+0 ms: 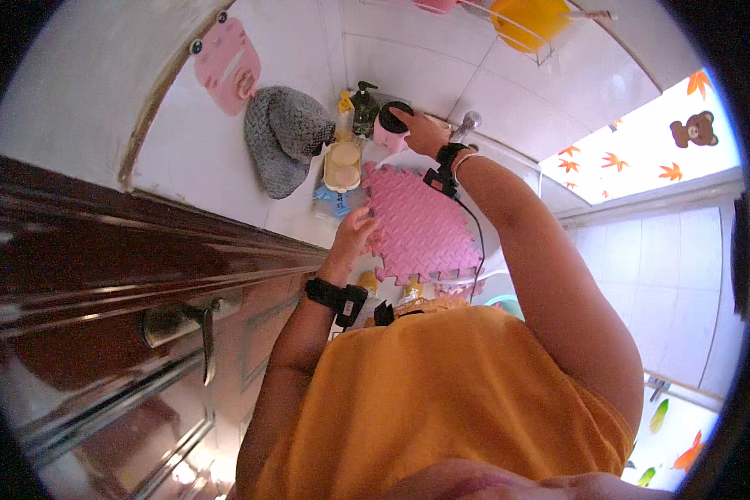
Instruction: The person places foam floor mats into a basin and sink, fetches a bottle of detergent, and scrubs a foam mat in the sink using a brush.
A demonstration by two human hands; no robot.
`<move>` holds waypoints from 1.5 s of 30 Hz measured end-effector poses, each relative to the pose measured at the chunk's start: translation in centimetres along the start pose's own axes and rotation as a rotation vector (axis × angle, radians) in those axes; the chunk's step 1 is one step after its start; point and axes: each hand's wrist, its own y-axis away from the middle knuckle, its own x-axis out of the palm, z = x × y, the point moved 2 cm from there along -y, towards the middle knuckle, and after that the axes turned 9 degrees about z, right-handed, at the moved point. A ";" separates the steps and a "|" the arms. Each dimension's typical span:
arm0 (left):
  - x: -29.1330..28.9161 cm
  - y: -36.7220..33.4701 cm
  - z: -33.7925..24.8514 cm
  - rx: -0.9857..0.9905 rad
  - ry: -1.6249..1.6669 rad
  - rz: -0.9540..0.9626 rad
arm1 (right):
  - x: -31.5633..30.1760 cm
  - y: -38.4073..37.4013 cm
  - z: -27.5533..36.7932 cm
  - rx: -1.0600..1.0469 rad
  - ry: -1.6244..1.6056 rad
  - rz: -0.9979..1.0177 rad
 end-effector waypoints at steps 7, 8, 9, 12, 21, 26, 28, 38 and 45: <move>3.2 -5.2 0.1 0.359 -0.460 -0.015 | -4.2 11.3 -2.7 -0.207 -0.248 -0.412; 4.6 -6.0 -0.1 0.494 -0.554 0.021 | -5.3 15.8 -3.0 -0.109 -0.426 -0.368; 8.9 -5.7 -1.1 0.503 -0.702 -0.115 | -5.4 19.9 -4.8 0.028 -0.435 -0.183; 23.0 -4.4 4.3 0.502 -0.966 -0.057 | -2.4 36.3 -12.0 -0.116 -0.206 -0.257; 49.8 1.0 30.7 0.236 -1.200 0.077 | 12.1 89.2 -31.4 0.494 -0.488 -0.518; 69.6 10.3 54.9 -0.085 0.123 -0.137 | 29.5 134.0 -37.4 0.966 -0.669 -0.546; 77.3 13.7 63.7 -0.143 0.035 0.000 | 38.3 149.0 -38.7 1.109 -0.630 -0.529; 122.6 28.4 99.7 -0.587 0.089 0.362 | 36.3 200.6 -56.4 1.362 -0.501 -0.544; 135.0 24.0 107.4 -0.677 0.007 0.463 | 29.7 204.4 -77.0 1.324 -0.332 -0.589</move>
